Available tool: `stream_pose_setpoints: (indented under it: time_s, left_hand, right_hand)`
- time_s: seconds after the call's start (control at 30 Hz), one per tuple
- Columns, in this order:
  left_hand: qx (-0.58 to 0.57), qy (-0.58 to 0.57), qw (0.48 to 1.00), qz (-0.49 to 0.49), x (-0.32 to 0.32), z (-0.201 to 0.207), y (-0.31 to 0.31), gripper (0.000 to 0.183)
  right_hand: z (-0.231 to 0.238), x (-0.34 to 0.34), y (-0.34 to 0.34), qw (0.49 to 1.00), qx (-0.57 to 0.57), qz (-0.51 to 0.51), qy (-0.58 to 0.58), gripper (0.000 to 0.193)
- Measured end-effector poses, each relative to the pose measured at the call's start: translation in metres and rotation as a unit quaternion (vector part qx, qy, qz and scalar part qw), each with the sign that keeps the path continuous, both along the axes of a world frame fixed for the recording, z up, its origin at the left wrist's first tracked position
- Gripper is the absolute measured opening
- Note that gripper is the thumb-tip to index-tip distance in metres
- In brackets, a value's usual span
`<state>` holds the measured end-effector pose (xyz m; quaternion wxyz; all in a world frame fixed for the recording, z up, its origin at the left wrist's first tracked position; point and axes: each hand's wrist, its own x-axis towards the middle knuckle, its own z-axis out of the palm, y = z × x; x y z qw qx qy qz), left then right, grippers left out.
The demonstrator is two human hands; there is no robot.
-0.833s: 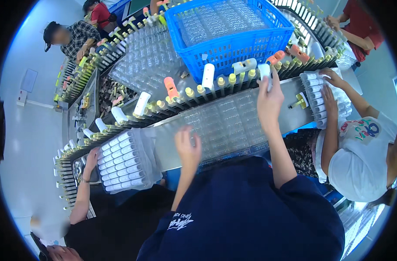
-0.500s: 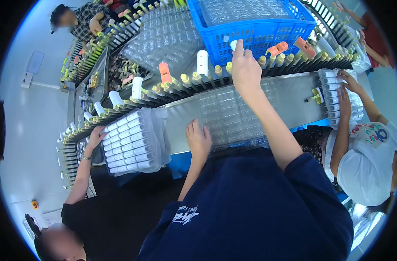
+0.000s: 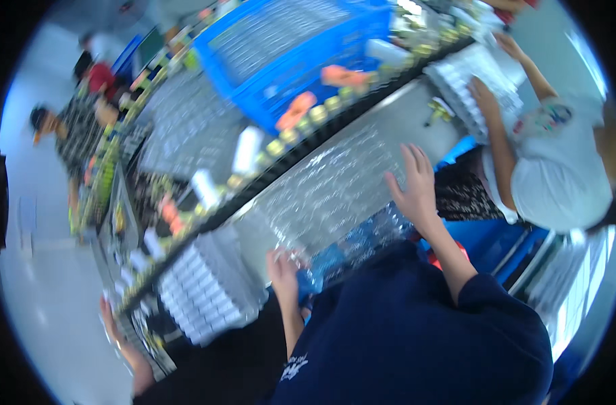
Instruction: The person places small white bottles with yellow caps into clear plastic trays on a conveyor belt. They repeatedly pick up bottles from a blue crate and arrange them into the trays, then move the filled trays to a stack on the right.
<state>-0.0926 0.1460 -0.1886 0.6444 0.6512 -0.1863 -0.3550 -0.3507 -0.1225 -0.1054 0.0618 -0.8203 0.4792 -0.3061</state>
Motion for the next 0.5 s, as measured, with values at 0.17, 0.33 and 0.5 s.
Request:
stream_pose_setpoints:
  time_s: [0.17,0.33,0.5]
  left_hand:
    - [0.053,0.045,0.986,-0.152,0.048,-0.003,0.006,0.027]
    - [0.025,0.068,0.952,-0.296,0.13,-0.027,-0.093,0.035]
    - [-0.004,0.025,0.832,-0.555,0.164,-0.054,-0.206,0.035]
  right_hand:
    - [-0.012,-0.102,0.032,0.744,0.617,-0.001,-0.258,0.081]
    - [0.012,-0.069,0.092,0.757,0.502,-0.023,-0.418,0.063]
    - [-0.011,-0.075,0.241,0.746,0.181,-0.362,-0.528,0.079]
